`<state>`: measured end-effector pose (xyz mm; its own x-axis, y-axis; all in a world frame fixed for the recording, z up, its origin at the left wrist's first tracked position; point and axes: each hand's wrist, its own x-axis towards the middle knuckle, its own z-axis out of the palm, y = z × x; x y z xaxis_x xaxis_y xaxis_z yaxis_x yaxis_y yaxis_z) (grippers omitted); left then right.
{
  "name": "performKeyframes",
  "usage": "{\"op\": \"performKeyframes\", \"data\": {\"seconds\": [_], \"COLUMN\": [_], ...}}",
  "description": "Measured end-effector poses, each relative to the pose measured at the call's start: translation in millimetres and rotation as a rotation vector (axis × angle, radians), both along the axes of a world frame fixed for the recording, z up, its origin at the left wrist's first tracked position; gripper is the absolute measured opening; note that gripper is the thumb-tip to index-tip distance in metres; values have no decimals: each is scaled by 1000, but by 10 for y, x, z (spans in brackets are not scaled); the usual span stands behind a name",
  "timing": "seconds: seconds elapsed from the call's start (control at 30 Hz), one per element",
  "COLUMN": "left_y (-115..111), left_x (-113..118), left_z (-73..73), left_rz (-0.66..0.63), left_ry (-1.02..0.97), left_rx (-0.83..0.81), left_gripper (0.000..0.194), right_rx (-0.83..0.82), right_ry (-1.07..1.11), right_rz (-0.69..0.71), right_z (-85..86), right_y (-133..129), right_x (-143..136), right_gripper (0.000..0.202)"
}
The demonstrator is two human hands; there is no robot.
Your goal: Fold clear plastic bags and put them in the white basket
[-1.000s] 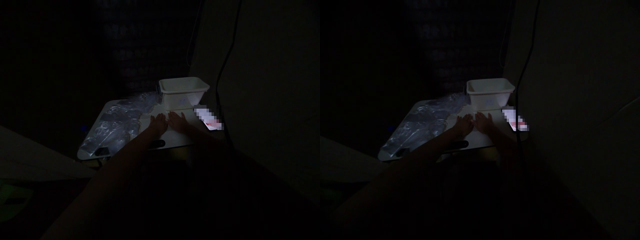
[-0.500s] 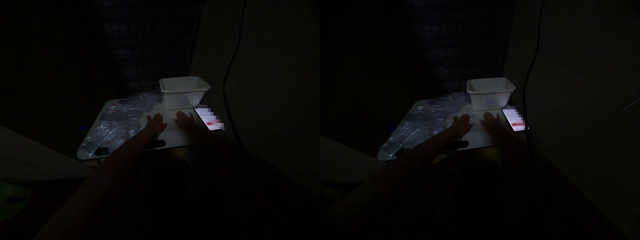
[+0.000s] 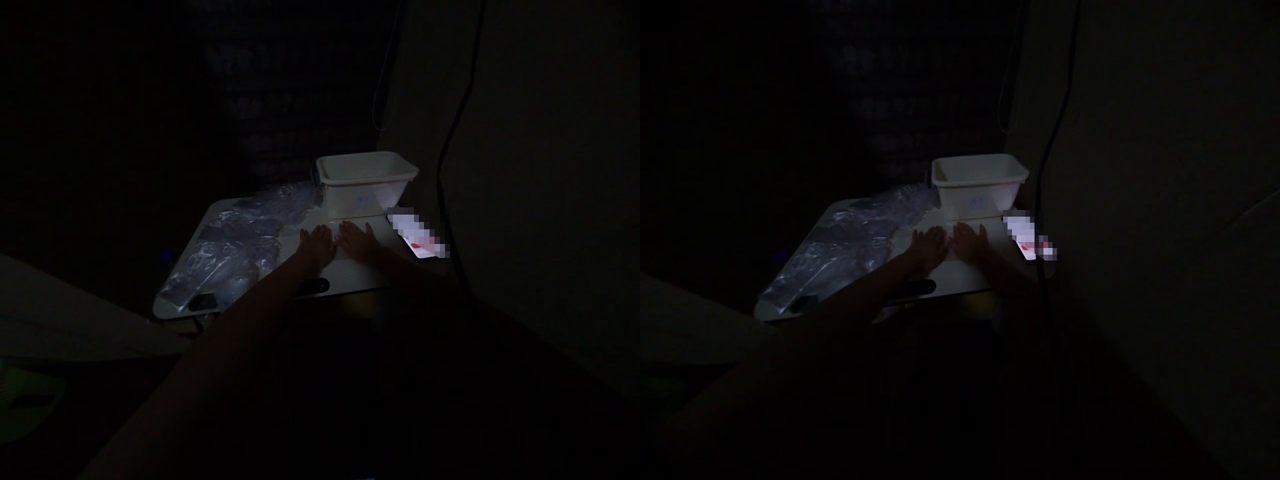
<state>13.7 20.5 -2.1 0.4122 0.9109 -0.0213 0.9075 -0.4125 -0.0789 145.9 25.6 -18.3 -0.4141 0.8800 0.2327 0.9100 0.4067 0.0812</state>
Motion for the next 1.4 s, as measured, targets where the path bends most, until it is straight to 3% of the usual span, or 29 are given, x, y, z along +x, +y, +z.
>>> {"op": "performKeyframes", "data": {"seconds": [0.33,0.6,0.7,0.87,0.97,1.23,1.4], "left_y": [-24,-15,-15,-127,-230,-284,-281], "left_x": [-83,-240,-249,-87,40,199,231], "left_z": [-23,-20,60,246,272,189,184], "left_rz": [24,35,-48,-407,-515,-599,-572], "left_ry": [60,53,21,37,87,145,129], "left_rx": [-20,117,196,174,183,244,240], "left_gripper": [54,51,42,28,22,22,25], "right_rx": [27,8,61,94,123,134,101], "right_ry": [-20,-183,-172,-59,3,-37,-41], "right_rz": [2,-10,-43,-100,-103,-56,-83], "right_z": [-92,-78,-23,28,16,45,79], "right_y": [2,-13,-32,-36,-9,-28,-58], "right_x": [180,489,560,529,482,487,480], "right_gripper": [44,35,38,38,39,38,39]}}
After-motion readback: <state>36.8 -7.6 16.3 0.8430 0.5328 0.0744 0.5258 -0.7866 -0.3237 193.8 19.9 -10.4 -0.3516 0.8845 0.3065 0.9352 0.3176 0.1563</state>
